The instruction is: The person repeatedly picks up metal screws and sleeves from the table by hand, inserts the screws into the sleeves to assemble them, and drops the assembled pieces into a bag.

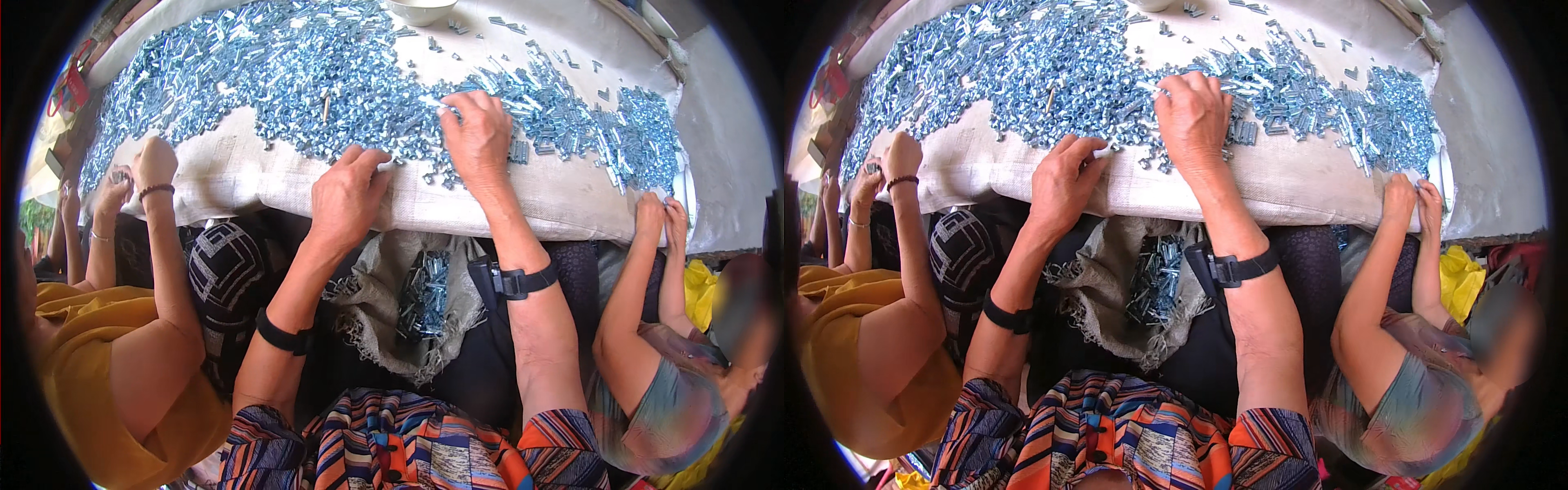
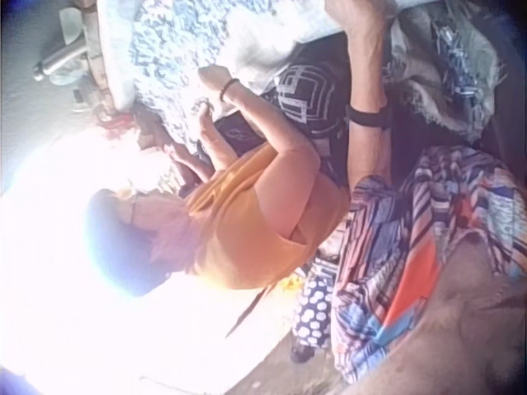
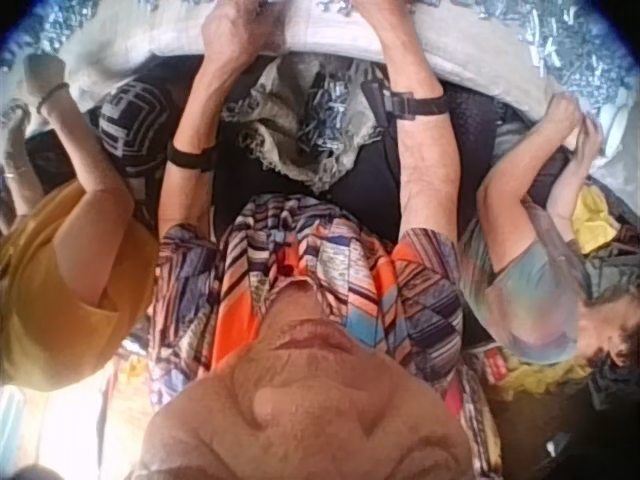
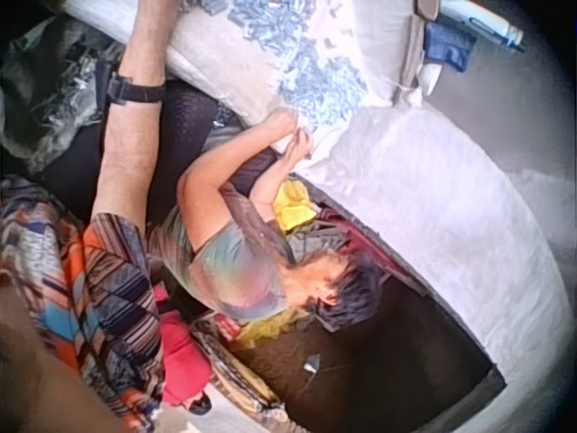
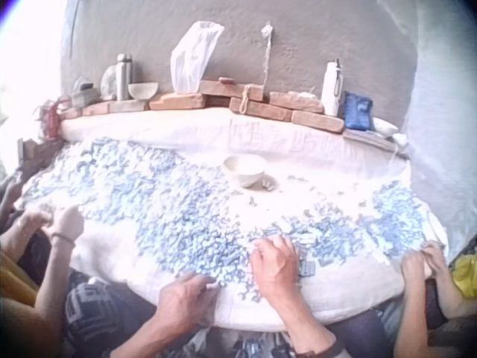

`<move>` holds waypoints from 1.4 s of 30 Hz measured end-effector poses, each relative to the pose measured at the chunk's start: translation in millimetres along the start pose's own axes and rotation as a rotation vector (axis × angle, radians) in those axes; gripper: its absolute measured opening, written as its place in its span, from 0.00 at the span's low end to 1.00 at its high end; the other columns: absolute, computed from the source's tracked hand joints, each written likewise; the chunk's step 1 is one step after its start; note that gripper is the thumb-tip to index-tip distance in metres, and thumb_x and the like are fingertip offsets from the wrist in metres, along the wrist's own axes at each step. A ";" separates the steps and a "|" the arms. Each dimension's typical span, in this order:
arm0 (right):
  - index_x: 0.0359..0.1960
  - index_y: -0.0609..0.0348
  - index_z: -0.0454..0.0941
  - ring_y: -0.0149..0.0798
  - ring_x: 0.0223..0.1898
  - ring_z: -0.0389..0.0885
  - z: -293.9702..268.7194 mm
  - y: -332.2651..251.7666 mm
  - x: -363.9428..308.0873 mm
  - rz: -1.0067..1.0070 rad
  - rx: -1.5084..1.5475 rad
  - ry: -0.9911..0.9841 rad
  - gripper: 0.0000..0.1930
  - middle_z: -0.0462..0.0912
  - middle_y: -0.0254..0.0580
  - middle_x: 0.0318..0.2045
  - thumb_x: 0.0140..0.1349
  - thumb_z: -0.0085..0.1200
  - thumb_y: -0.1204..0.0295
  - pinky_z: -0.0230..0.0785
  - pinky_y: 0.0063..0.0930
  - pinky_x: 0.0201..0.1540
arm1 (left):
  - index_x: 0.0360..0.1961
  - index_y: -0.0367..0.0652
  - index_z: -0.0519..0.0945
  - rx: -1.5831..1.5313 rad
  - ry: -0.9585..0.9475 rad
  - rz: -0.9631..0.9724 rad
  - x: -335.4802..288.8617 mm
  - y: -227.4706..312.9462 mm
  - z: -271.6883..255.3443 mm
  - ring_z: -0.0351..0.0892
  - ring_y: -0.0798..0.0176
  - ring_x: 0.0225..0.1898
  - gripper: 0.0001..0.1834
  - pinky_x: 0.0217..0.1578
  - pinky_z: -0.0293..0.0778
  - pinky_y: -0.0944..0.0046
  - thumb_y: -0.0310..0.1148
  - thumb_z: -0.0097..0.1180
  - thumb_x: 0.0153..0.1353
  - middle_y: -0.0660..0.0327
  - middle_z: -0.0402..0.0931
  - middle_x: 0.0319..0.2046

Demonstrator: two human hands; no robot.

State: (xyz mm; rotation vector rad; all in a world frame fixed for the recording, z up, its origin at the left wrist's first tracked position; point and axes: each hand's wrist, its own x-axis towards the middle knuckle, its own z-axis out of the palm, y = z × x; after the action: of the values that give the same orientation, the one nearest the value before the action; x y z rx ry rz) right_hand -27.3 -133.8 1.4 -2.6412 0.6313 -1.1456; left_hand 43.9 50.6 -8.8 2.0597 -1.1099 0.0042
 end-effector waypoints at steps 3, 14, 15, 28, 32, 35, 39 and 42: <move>0.32 0.56 0.79 0.43 0.37 0.74 -12.1 -0.7 -2.1 0.020 0.130 0.064 0.06 0.78 0.40 0.30 0.50 0.56 0.73 0.63 0.39 0.41 | 0.37 0.43 0.79 0.113 0.001 -0.004 3.2 3.2 3.4 0.77 0.54 0.30 0.11 0.32 0.71 0.58 0.35 0.58 0.53 0.58 0.75 0.29; 0.36 0.63 0.72 0.30 0.27 0.79 -69.4 -20.9 -70.4 0.741 1.223 -0.120 0.04 0.79 0.41 0.27 0.60 0.47 0.78 0.72 0.22 0.33 | 0.33 0.44 0.76 0.017 0.027 -0.053 9.4 6.2 13.5 0.77 0.51 0.32 0.09 0.32 0.71 0.53 0.31 0.56 0.50 0.56 0.75 0.30; 0.36 0.62 0.72 0.32 0.28 0.80 -70.1 -22.4 -75.4 0.798 1.335 -0.132 0.04 0.80 0.42 0.28 0.61 0.47 0.78 0.73 0.23 0.33 | 0.34 0.44 0.76 -0.079 0.003 -0.107 9.2 8.8 8.7 0.77 0.53 0.30 0.09 0.33 0.72 0.55 0.31 0.56 0.49 0.56 0.76 0.29; 0.38 0.62 0.71 0.38 0.30 0.82 -79.2 -50.0 -103.8 0.827 1.466 -0.291 0.05 0.79 0.45 0.30 0.62 0.43 0.78 0.75 0.29 0.36 | 0.37 0.40 0.73 -1.236 -0.344 -0.376 -33.4 39.4 -15.1 0.74 0.72 0.25 0.05 0.29 0.71 0.73 0.27 0.52 0.59 0.62 0.76 0.27; 0.37 0.62 0.72 0.35 0.28 0.81 -89.9 -57.7 -107.8 0.803 1.359 -0.353 0.04 0.79 0.42 0.29 0.62 0.45 0.77 0.74 0.27 0.33 | 0.35 0.41 0.73 -1.294 -0.353 -0.416 -42.9 38.3 -17.4 0.75 0.72 0.25 0.04 0.28 0.72 0.73 0.26 0.52 0.59 0.62 0.76 0.27; 0.33 0.63 0.71 0.28 0.25 0.78 -94.6 -63.0 -112.8 0.750 1.327 -0.466 0.02 0.77 0.37 0.24 0.60 0.48 0.78 0.72 0.19 0.29 | 0.35 0.41 0.73 -1.282 -0.385 -0.445 -50.1 37.5 -23.5 0.74 0.73 0.24 0.04 0.27 0.71 0.74 0.26 0.53 0.58 0.63 0.76 0.26; 0.44 0.65 0.70 0.29 0.26 0.79 -102.9 -71.3 -115.7 0.701 1.186 -0.577 0.11 0.78 0.38 0.25 0.59 0.45 0.79 0.71 0.21 0.29 | 0.34 0.41 0.73 -1.295 -0.403 -0.435 -56.9 36.7 -22.8 0.73 0.73 0.23 0.03 0.26 0.70 0.75 0.26 0.53 0.58 0.63 0.75 0.25; 0.53 0.64 0.66 0.29 0.27 0.80 -109.0 -79.1 -119.5 0.513 0.946 -0.630 0.19 0.79 0.40 0.28 0.59 0.44 0.79 0.72 0.23 0.31 | 0.34 0.41 0.73 -1.316 -0.399 -0.407 -58.7 43.8 -19.9 0.73 0.73 0.23 0.03 0.26 0.70 0.74 0.25 0.52 0.58 0.64 0.75 0.25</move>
State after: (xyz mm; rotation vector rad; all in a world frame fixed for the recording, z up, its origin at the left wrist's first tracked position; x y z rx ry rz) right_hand -155.7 -9.8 25.0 -1.7041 0.4285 -0.2795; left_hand -16.7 91.0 12.5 1.0175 -0.5567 -1.0747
